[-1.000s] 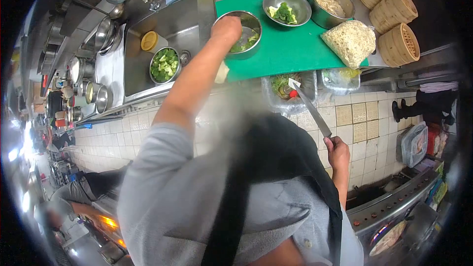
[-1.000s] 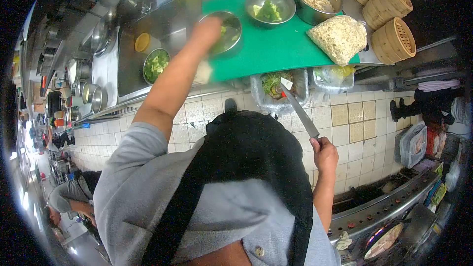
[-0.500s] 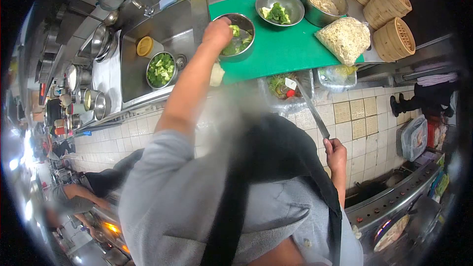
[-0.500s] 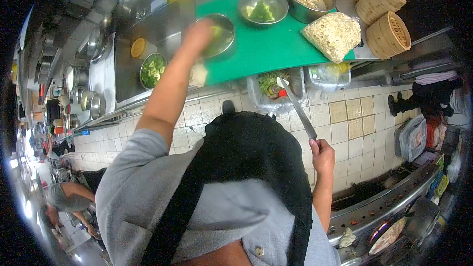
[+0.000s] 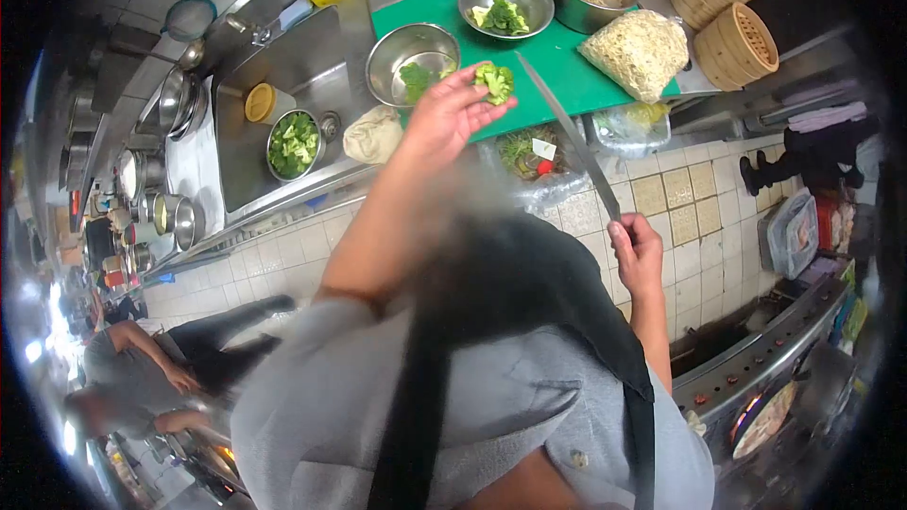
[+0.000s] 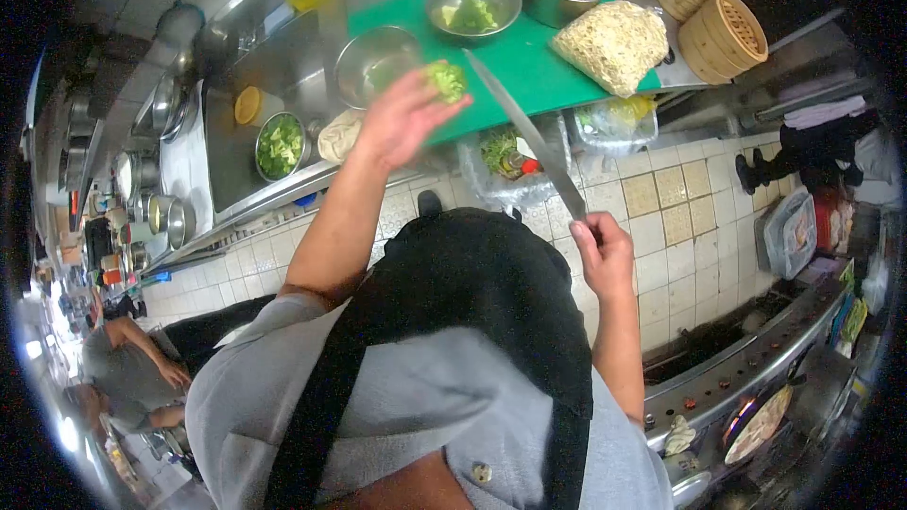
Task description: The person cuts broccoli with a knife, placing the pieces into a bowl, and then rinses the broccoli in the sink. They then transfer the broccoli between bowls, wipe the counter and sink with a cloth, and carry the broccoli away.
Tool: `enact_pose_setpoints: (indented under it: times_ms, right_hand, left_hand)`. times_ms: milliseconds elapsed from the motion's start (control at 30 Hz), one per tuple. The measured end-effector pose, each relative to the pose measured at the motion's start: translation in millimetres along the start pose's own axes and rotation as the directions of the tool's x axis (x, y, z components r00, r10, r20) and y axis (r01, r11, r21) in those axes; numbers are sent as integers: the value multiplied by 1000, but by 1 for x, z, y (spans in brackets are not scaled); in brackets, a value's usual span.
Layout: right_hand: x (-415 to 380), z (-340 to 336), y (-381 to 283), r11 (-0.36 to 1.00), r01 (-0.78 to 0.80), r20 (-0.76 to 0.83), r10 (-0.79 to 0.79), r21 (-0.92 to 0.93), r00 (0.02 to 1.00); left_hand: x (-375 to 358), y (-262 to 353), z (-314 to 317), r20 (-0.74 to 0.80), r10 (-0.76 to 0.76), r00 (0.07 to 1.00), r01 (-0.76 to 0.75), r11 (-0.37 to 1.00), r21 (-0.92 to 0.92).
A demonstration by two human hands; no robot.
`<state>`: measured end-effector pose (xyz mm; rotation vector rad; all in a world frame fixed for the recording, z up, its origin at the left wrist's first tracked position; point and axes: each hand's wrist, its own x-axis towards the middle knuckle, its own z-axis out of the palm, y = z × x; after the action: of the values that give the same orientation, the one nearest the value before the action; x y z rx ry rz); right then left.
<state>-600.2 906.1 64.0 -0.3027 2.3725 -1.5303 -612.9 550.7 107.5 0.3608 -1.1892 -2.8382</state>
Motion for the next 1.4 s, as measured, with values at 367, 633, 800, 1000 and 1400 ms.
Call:
enact_pose_setpoints:
  times_ms: [367, 633, 800, 1000, 1400]
  right_hand:
    - [2, 4, -33, 981, 162, 49, -158, -108, 986]
    - [-3, 5, -21, 982, 136, -3, -138, -130, 990]
    - [-6, 5, -24, 968, 163, -20, -169, -189, 985]
    - [-5, 4, -28, 966, 196, -22, -202, -171, 979]
    - [-1, 9, -21, 962, 209, -18, -215, -173, 976]
  left_hand:
    - [-13, -52, 41, -64, -112, 992, 121, 981, 150]
    - [-14, -56, 45, -20, -142, 990, 144, 986, 88]
    - [-16, -60, 48, -42, -92, 995, 96, 990, 106]
    - [-21, -55, 52, -87, -116, 989, 127, 983, 132]
    - [-23, -59, 49, -93, -86, 992, 97, 989, 116]
